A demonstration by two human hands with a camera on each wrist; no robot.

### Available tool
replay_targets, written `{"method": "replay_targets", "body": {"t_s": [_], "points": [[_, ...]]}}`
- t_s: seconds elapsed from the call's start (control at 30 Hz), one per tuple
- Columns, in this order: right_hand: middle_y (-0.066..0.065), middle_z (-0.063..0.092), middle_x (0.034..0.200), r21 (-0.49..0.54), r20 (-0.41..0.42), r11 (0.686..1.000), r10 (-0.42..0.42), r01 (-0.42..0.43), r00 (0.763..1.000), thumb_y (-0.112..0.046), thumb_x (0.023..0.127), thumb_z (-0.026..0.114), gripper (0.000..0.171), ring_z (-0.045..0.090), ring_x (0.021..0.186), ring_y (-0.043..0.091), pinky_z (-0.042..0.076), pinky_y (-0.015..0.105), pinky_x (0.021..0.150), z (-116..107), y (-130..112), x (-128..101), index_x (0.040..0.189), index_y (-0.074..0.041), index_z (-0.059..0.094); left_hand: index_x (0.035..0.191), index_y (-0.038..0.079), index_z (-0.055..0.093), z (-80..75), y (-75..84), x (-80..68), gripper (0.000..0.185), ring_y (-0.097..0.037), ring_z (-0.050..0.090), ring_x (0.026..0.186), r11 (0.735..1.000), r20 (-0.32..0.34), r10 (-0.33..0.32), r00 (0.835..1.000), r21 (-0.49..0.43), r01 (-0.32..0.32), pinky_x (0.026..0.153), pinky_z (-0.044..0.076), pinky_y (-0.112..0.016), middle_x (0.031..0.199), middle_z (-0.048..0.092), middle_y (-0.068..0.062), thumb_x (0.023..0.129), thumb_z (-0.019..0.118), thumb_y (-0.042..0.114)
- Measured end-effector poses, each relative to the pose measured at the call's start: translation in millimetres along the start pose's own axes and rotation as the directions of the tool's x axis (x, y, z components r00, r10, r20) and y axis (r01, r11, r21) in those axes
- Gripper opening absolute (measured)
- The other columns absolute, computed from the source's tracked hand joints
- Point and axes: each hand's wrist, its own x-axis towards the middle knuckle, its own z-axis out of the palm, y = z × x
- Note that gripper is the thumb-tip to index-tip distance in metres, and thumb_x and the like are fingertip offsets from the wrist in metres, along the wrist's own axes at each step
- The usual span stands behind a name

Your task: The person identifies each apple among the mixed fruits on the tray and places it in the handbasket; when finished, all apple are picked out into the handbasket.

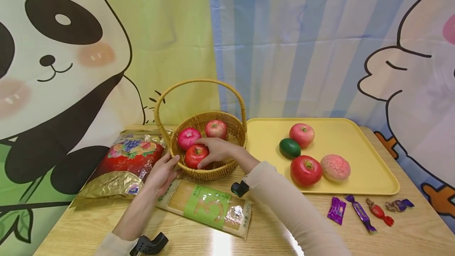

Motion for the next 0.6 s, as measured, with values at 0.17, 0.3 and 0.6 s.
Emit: {"method": "replay_targets", "body": {"t_s": [0.17,0.3,0.6], "points": [[0.01,0.051,0.142,0.001,-0.001,1.0,0.001,-0.001,1.0,-0.035,0.082,0.078,0.08,0.052,0.128,0.028,0.047,0.045,0.108,-0.2,0.6,-3.4,0.148,-0.012,0.04,0.156,0.005,0.013,0.2,0.1,0.3,0.057,-0.031,0.026,0.146,1.0,0.0,0.0,1.0,-0.005,0.0,0.122,0.026,-0.047,0.159,0.021,-0.017,0.105,0.037,0.013],[0.011,0.048,0.146,0.037,0.002,0.999,-0.016,0.016,1.0,-0.034,0.084,0.076,0.079,0.05,0.132,0.028,0.046,0.044,0.109,-8.6,5.7,-14.3,0.148,-0.009,0.038,0.156,0.005,0.012,-0.2,-0.4,0.4,0.058,-0.033,0.026,0.146,1.0,0.003,-0.006,1.0,-0.001,0.006,0.122,0.025,-0.048,0.16,0.021,-0.017,0.105,0.037,0.014],[0.014,0.048,0.147,0.132,-0.045,0.986,-0.093,0.098,0.995,-0.032,0.087,0.073,0.074,0.051,0.131,0.032,0.046,0.049,0.109,-40.4,17.1,-81.9,0.147,-0.004,0.039,0.156,0.007,0.013,-1.0,0.0,-1.2,0.057,-0.032,0.025,0.146,1.0,0.003,-0.018,1.0,0.024,0.018,0.122,0.025,-0.049,0.16,0.022,-0.016,0.105,0.038,0.016]]}}
